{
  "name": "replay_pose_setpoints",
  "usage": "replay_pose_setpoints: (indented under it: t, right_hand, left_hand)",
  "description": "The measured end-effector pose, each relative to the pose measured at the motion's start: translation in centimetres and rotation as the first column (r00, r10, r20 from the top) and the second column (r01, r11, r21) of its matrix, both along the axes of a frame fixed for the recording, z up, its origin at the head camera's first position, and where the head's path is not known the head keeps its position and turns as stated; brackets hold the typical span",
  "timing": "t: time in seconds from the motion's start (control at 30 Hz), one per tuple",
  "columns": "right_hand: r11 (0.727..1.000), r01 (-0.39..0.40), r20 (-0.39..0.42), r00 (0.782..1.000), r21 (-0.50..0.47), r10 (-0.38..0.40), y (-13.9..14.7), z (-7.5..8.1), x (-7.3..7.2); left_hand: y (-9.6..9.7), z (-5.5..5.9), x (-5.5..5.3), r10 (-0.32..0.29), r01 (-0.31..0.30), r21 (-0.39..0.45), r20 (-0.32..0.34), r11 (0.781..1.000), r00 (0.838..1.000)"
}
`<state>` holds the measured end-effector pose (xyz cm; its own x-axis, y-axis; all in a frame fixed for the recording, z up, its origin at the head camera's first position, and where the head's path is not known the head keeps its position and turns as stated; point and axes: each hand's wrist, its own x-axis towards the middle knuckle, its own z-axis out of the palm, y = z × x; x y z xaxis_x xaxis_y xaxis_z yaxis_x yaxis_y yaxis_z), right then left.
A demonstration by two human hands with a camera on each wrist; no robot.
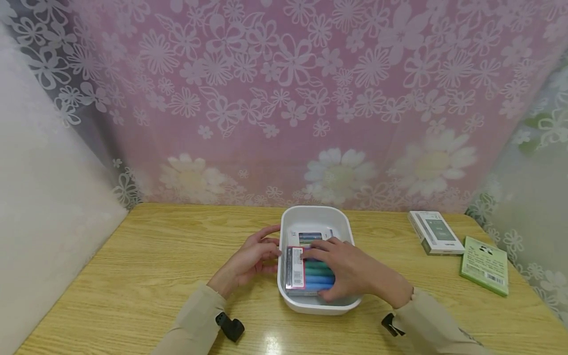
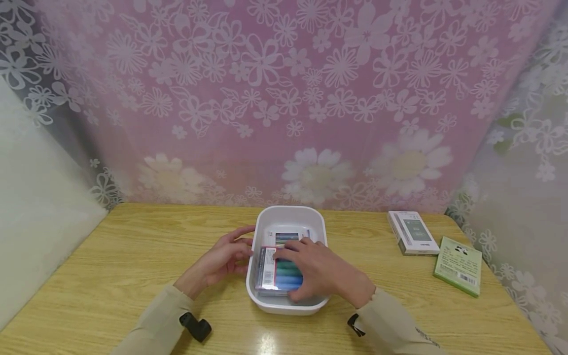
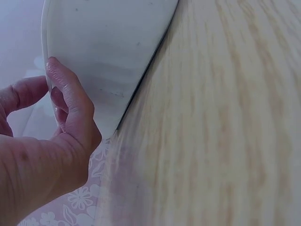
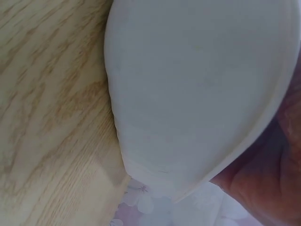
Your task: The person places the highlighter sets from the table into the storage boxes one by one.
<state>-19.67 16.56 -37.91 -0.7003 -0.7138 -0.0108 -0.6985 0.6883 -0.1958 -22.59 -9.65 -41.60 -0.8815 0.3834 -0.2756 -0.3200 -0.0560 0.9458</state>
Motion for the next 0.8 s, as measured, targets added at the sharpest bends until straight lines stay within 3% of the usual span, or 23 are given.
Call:
replay_pose_setpoints:
  t: [0.23,0.37,0.8]
  right_hand:
    - [1.0,0.009,0.04,0.999,-0.004,-0.008,0.1,0.0,0.1]
    - [0.998,0.027,0.041,0.999,-0.06,-0.024,0.4,0.0,0.3]
    - [0.962,0.113,-0.078,0.988,-0.249,-0.136,3.4,1.0,0.7]
  left_hand:
    - [0.0,-0.1,0.0,0.014,-0.014,0.001,0.004,1.0,1.0]
    - [0.1,-0.1,0.0,0.022,-0.023,0.003,0.009,1.0,1.0]
    - [0.1,0.1,0.1,0.016,-0.016,0.014,0.014,1.0,1.0]
